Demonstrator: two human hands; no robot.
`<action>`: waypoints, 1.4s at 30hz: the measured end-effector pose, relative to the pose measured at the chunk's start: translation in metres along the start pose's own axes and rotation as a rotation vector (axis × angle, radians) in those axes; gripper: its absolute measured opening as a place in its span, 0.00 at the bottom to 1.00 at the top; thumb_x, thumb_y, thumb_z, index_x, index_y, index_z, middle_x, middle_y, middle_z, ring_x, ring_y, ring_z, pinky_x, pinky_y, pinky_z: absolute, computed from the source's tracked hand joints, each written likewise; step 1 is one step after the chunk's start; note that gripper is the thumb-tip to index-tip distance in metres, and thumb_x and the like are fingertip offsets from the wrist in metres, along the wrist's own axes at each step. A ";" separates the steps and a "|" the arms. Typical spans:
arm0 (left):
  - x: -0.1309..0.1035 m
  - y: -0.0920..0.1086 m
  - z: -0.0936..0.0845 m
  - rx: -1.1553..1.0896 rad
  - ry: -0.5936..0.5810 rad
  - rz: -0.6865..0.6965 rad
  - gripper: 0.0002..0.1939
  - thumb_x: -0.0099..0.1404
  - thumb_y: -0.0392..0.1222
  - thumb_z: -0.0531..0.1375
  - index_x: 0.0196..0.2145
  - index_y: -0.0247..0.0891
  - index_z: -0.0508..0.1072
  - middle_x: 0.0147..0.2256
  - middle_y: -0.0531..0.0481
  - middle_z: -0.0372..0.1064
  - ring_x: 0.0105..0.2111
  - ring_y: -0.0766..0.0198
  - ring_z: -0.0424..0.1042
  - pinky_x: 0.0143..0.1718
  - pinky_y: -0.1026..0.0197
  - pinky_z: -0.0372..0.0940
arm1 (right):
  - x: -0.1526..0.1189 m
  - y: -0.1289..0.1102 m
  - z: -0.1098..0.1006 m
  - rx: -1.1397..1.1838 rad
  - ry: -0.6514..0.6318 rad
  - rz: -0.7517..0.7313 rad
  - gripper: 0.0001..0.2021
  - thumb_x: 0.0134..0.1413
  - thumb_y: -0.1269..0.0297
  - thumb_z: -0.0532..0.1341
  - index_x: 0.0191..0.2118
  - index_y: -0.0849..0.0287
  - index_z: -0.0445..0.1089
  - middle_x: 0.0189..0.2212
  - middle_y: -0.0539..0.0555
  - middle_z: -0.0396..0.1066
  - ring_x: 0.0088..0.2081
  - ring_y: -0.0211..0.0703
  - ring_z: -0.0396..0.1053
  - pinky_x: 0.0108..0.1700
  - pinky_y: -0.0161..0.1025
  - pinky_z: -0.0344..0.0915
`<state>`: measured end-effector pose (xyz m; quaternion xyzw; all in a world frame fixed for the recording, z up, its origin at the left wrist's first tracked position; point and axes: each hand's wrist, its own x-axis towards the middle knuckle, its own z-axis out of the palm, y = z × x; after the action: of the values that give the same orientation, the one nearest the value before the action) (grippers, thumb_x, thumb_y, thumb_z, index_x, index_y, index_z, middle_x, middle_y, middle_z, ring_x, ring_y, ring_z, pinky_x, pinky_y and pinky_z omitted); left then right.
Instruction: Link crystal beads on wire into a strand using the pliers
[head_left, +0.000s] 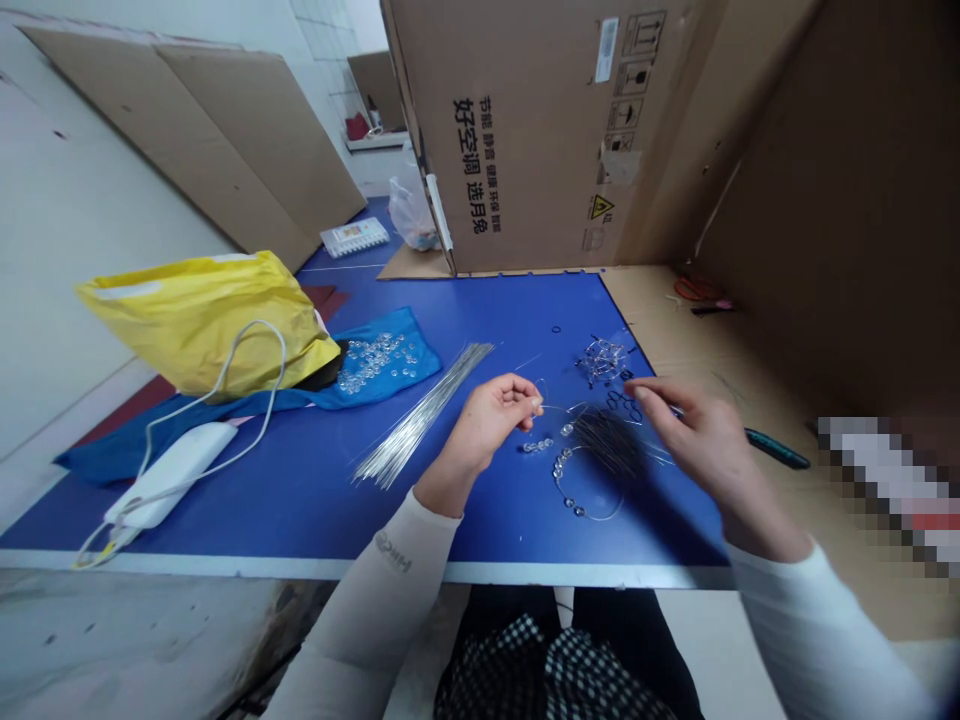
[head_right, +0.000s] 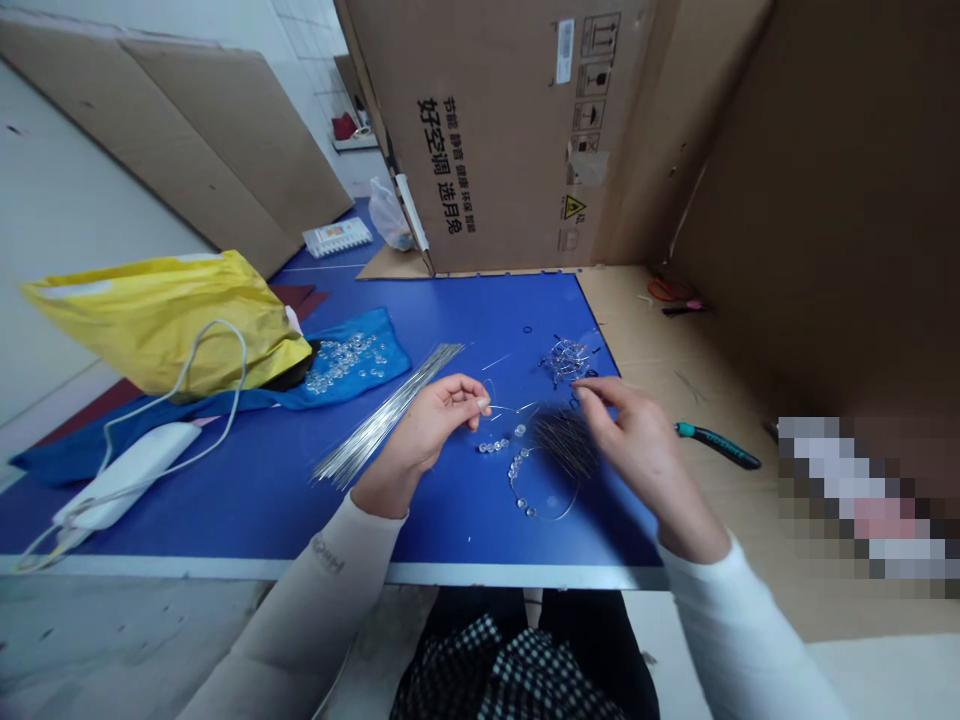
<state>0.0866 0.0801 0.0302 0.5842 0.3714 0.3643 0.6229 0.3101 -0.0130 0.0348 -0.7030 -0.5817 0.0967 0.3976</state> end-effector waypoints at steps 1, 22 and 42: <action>0.000 0.001 0.000 -0.002 0.008 -0.001 0.02 0.58 0.33 0.62 0.30 0.34 0.71 0.25 0.52 0.70 0.21 0.72 0.64 0.25 0.66 0.60 | -0.001 0.011 -0.011 -0.124 -0.007 -0.006 0.15 0.62 0.54 0.55 0.44 0.53 0.75 0.44 0.56 0.77 0.46 0.53 0.74 0.46 0.48 0.67; 0.000 0.006 -0.005 -0.074 0.008 -0.037 0.05 0.56 0.37 0.64 0.30 0.34 0.71 0.25 0.51 0.71 0.20 0.73 0.62 0.22 0.67 0.54 | -0.029 0.157 -0.043 -0.726 -0.043 -0.341 0.24 0.49 0.54 0.65 0.50 0.62 0.71 0.33 0.66 0.71 0.30 0.56 0.69 0.27 0.45 0.58; -0.001 0.006 -0.004 -0.224 -0.067 -0.133 0.06 0.55 0.35 0.65 0.31 0.34 0.72 0.26 0.52 0.70 0.22 0.73 0.65 0.28 0.65 0.62 | -0.047 0.022 -0.009 -0.576 0.037 -0.627 0.19 0.60 0.58 0.59 0.54 0.61 0.67 0.40 0.63 0.71 0.40 0.54 0.67 0.42 0.48 0.64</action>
<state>0.0826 0.0811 0.0364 0.4972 0.3452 0.3415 0.7190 0.3173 -0.0594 0.0111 -0.5761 -0.7634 -0.2077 0.2055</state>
